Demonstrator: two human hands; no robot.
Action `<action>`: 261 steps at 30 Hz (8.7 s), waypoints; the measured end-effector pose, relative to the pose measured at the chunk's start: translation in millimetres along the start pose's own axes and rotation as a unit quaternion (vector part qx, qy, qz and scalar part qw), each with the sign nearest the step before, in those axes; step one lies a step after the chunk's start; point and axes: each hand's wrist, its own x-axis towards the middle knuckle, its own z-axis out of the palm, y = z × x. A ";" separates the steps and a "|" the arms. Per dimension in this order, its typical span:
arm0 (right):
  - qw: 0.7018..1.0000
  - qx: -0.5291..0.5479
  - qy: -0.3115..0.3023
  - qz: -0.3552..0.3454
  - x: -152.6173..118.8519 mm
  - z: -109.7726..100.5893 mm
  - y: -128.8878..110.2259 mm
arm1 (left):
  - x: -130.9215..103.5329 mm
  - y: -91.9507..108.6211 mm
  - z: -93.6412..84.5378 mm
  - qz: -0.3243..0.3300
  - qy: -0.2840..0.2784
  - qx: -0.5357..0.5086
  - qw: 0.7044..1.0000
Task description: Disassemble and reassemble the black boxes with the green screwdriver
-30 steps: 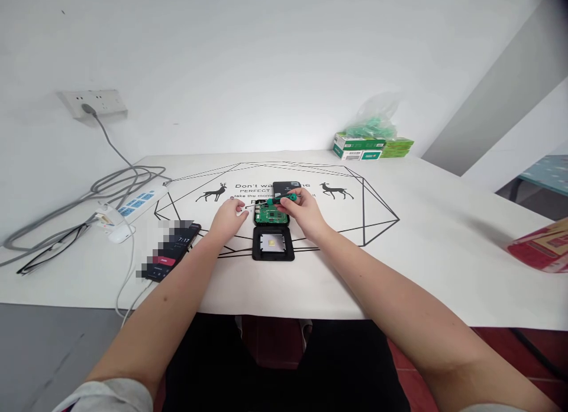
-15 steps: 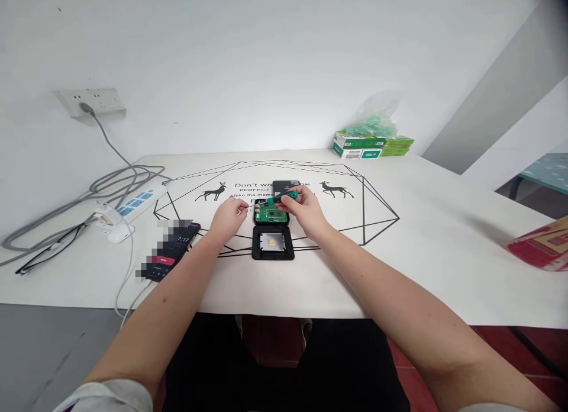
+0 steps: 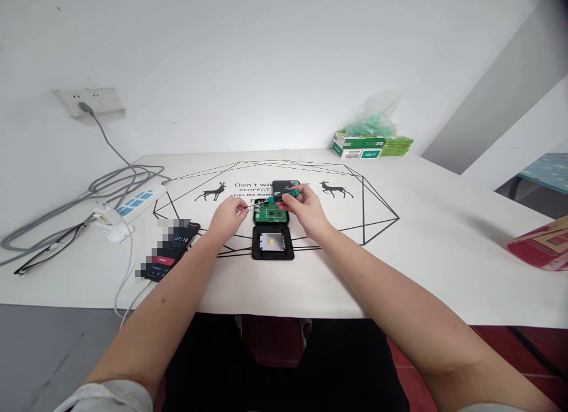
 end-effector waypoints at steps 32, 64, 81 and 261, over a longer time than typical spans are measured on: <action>0.960 -0.248 0.009 -0.133 -24.5 4.9 -25.8 | -4.0 0.3 1.2 0.082 -0.081 0.056 0.992; 0.900 -0.273 -0.122 -0.317 -27.5 26.8 -14.6 | -18.9 32.5 -10.8 0.113 -0.222 -0.086 0.965; 0.858 -0.313 -0.121 -0.389 -16.4 37.5 -9.4 | -18.9 34.1 -10.2 0.099 -0.238 -0.057 0.965; 0.962 -0.065 0.085 -0.251 7.4 15.4 3.3 | -16.2 20.0 -10.5 -0.002 -0.261 -0.366 0.893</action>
